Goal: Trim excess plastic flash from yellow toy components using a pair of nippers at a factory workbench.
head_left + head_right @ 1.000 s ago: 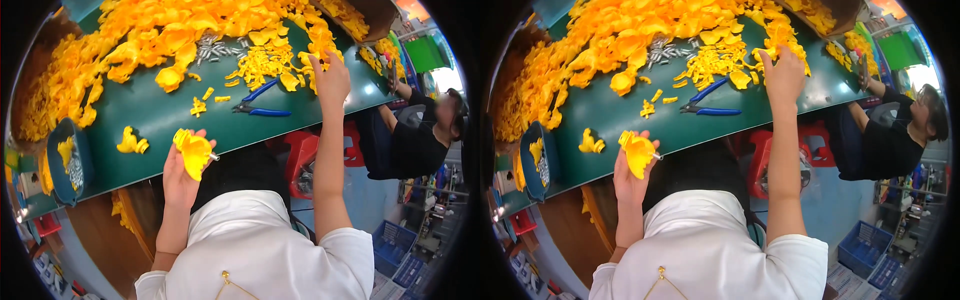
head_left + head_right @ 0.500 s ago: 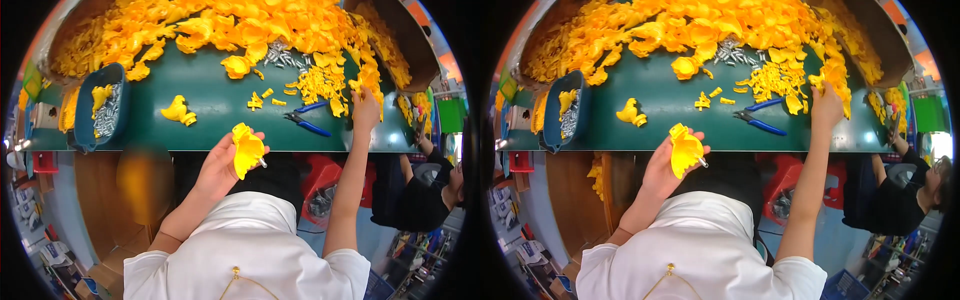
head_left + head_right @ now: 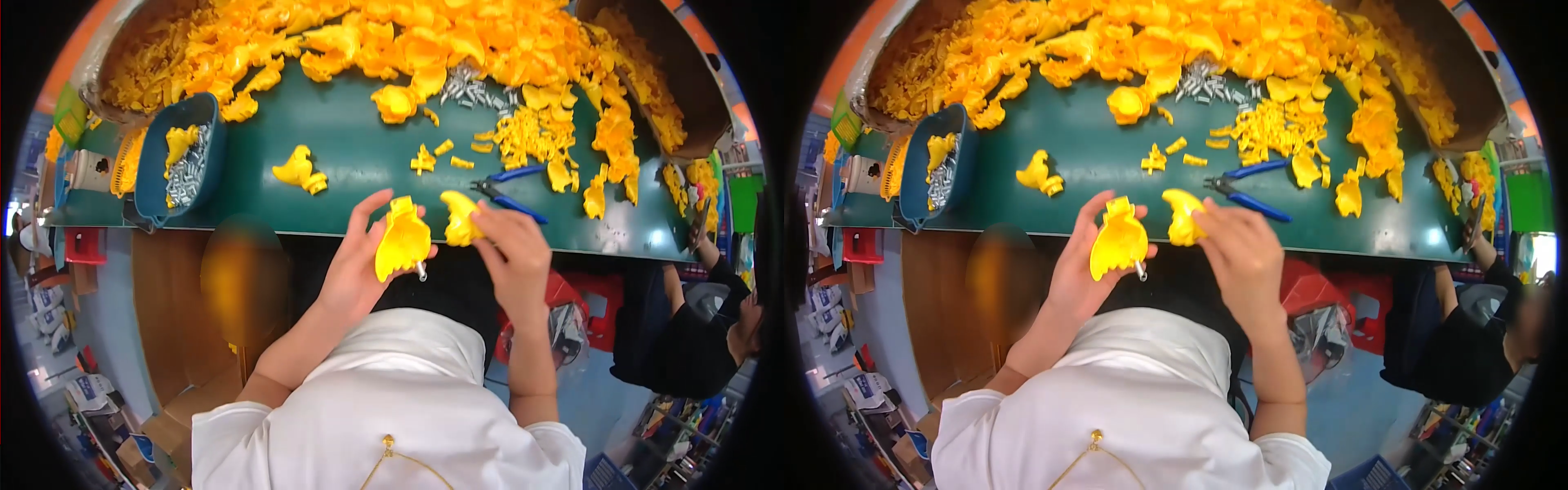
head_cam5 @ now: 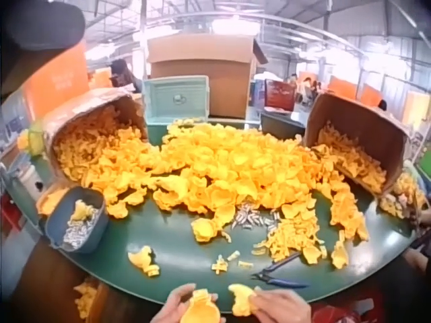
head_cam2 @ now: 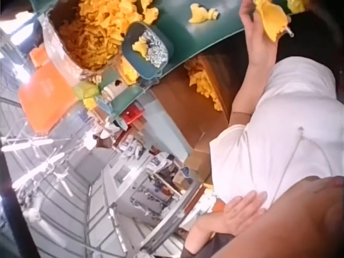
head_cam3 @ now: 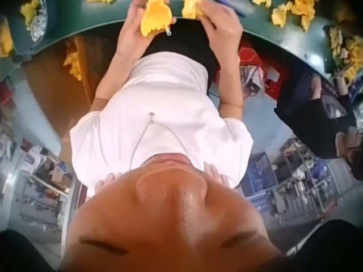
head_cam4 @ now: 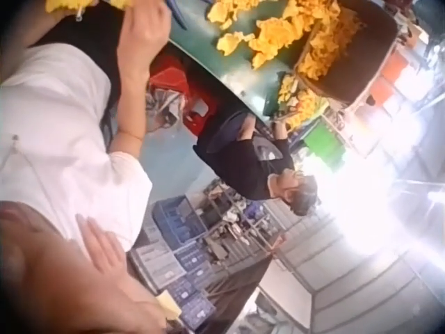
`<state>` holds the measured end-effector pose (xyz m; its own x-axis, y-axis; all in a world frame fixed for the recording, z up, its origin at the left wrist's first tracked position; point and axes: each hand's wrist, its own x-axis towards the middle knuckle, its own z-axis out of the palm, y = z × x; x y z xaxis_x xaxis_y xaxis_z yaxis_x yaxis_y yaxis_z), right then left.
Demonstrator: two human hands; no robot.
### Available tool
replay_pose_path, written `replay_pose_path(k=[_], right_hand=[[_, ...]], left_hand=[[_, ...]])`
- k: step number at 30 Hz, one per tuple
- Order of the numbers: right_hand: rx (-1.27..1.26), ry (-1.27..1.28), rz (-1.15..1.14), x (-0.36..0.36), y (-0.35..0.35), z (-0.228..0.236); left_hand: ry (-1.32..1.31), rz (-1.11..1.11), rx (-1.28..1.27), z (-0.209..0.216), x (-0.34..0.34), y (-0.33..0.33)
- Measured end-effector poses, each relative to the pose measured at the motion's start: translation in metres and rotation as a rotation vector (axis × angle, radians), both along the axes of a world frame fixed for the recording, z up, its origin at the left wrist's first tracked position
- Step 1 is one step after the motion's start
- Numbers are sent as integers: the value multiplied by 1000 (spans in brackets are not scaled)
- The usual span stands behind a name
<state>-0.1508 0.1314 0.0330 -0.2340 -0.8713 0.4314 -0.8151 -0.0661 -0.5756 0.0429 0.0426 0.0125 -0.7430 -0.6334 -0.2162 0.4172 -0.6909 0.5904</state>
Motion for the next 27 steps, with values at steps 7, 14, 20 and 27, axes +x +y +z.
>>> replay_pose_path(k=[7,14,20,27], right_hand=[[-1,48,-20,6,-6,-16],[74,115,-23,10,-7,-19],[63,79,-51,12,-15,-23],[-18,-171,-18,25,-10,-4]], left_hand=[[-16,-15,-32,0,5,-3],[182,-78,-28,5,8,-1],[31,31,-159,4,16,-3],[51,53,-192,0,22,0]])
